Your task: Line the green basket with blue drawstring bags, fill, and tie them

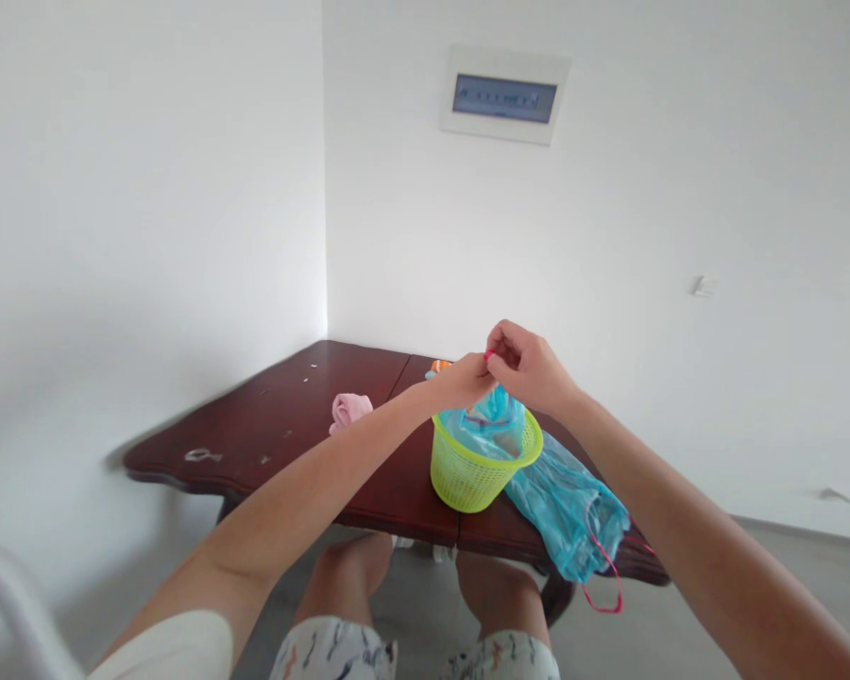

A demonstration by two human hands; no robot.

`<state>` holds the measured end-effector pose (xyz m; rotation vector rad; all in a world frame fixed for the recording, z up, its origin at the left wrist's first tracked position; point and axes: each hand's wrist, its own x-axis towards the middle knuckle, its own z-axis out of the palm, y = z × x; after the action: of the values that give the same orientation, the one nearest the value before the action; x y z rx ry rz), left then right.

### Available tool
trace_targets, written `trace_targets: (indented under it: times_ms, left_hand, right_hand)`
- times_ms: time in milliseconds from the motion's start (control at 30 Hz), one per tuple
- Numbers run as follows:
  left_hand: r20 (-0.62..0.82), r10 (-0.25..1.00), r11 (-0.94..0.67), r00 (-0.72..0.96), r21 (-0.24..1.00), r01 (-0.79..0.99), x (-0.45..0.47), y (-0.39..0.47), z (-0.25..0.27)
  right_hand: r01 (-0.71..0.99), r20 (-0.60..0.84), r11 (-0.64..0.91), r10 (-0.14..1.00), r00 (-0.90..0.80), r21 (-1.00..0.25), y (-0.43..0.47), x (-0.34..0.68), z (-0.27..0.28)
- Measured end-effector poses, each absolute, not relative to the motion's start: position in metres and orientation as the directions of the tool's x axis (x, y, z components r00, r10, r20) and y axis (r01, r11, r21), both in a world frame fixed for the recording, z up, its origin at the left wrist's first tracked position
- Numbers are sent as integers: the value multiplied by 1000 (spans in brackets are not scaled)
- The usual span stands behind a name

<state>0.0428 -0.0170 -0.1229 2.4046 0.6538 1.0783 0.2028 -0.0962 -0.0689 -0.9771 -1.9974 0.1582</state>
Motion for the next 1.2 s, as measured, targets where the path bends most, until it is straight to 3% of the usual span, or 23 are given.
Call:
trace_targets:
  times_ms: [100,200,333,467,567,667,767,833,900,967,1067,1133,1200]
  left_hand:
    - [574,578,-742,580,666,80,42,-10,-130]
    - [563,591,-666,577,745,-45,37,-5,-136]
    - [524,609,-582,595,805,-112,29,0,-143]
    - [502,662,-502,557,849,-168,24,1,-150]
    - [429,749,-354,505,903,-242,21,1,-151]
    - [335,814,-197,474,928,-317,19,2,-147]
    - [357,787,-220,503,924,-313,15,-1,-143]
    - [391,761,-269,517,916,-297,11,-7,-142]
    - [492,706,-453,509,867,-209,6,-17,-140]
    - [625,573,-731,530,682,-15,0,-27,-138]
    - [700,378,-926,606,277,257,-8,-41,-132]
    - [710,358,-921,607,161,354,-10,-46,-129]
    - [714,354,-915,604,129,383,-10,-49,-129]
  right_hand:
    - [640,736,689,618,-275,-340,-95,211,-79]
    - [735,748,620,618,-242,-275,-84,219,-97]
    - [797,693,544,681,-236,-263,-70,228,-119]
    - [838,744,507,636,-205,-202,-75,233,-125]
    - [795,767,536,624,-148,-282,-85,229,-131]
    - [759,683,526,714,-150,-383,-93,219,-144]
    - [808,558,500,784,-271,-310,-98,213,-154]
    - [810,625,546,714,-316,-214,-102,215,-153]
    - [778,767,608,573,-288,-162,-104,218,-147]
    - [711,836,661,513,-196,-239,-101,220,-140]
    - [499,719,669,684,-124,-551,-84,216,-140]
    - [352,592,607,789,-163,-712,-69,211,-148]
    - [247,515,546,837,-182,-800,-56,206,-157]
